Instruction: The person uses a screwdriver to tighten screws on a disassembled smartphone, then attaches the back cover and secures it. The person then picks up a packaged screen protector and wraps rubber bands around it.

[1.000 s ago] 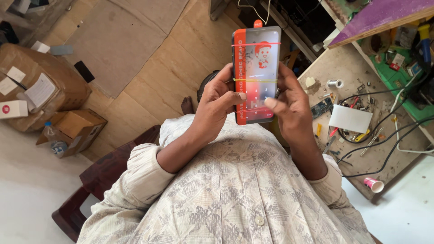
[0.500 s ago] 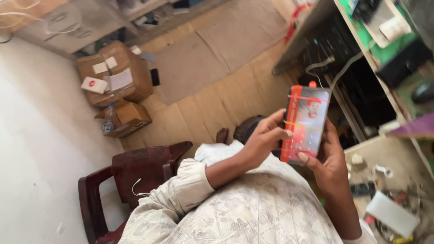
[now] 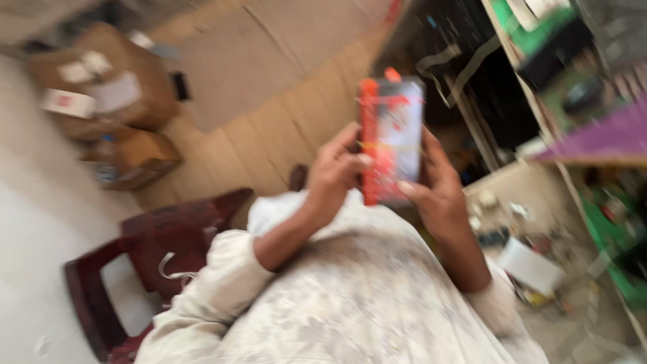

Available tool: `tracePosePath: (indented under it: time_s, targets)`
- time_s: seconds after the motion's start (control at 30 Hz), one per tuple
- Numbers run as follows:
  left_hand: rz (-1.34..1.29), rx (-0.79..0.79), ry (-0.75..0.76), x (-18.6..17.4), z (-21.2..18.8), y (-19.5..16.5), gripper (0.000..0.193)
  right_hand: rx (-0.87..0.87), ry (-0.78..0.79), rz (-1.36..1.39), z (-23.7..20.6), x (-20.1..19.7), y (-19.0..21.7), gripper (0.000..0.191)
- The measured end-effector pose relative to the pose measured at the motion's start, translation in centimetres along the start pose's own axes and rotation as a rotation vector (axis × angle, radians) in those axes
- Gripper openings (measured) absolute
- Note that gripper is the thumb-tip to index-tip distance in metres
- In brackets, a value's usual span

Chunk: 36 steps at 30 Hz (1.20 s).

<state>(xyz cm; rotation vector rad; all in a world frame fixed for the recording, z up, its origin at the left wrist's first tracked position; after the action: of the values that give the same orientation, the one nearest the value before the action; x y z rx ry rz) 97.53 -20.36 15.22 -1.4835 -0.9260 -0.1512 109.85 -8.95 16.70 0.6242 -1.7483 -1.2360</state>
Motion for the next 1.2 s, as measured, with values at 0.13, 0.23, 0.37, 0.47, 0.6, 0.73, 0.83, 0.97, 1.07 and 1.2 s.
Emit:
tracePosePath:
  time_s: [0.13, 0.23, 0.37, 0.47, 0.6, 0.73, 0.83, 0.97, 1.07, 1.2]
  targets:
    - [-0.110, -0.026, 0.038, 0.2, 0.0, -0.3, 0.048, 0.005, 0.031, -0.039, -0.3, 0.2, 0.9, 0.097]
    - [-0.128, 0.002, 0.063, 0.4, 0.0, -0.7, 0.047, 0.016, 0.044, -0.031, 0.0, 0.8, 1.2, 0.099]
    - [-0.145, 0.017, 0.060, 0.5, 0.3, -0.7, 0.047, 0.012, 0.050, -0.099, 0.5, 1.2, 1.6, 0.099]
    - [-0.148, 0.025, 0.050, 0.3, 0.2, -0.6, 0.047, 0.029, 0.056, -0.075, 0.8, 1.3, 1.5, 0.098]
    - [-0.148, 0.036, 0.042, 0.0, 0.1, -0.7, 0.047, 0.022, 0.070, -0.081, 1.0, 1.2, 1.2, 0.098]
    - [-0.134, 0.045, 0.031, -0.3, -0.2, -1.0, 0.048, 0.027, 0.093, -0.078, 1.3, 1.4, 0.9, 0.099]
    - [-0.136, 0.055, 0.024, -0.5, -0.4, -1.3, 0.048, 0.022, 0.109, -0.084, 1.5, 1.8, 0.8, 0.099]
    - [-0.116, 0.059, 0.001, -0.8, -0.8, -1.7, 0.049, 0.036, 0.129, -0.051, 1.7, 2.3, 0.6, 0.099]
    - [-0.127, 0.074, -0.002, -1.1, -0.9, -1.9, 0.049, 0.024, 0.137, -0.071, 1.9, 2.6, 0.4, 0.098]
    - [-0.130, 0.070, -0.011, -1.6, -1.2, -2.0, 0.050, 0.045, 0.113, -0.051, 2.0, 2.5, -0.1, 0.093]
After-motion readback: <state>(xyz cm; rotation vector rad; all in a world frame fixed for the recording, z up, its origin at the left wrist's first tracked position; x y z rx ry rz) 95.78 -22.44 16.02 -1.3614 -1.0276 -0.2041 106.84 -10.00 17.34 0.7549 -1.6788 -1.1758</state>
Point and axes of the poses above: each hand's wrist, its own z-axis towards the middle knuckle, its own x-axis out of the palm, y = z × x, the point moved 5 cm from there along z, towards the middle knuckle, and after that the axes turned 7 degrees about z, right-handed, at the moved point
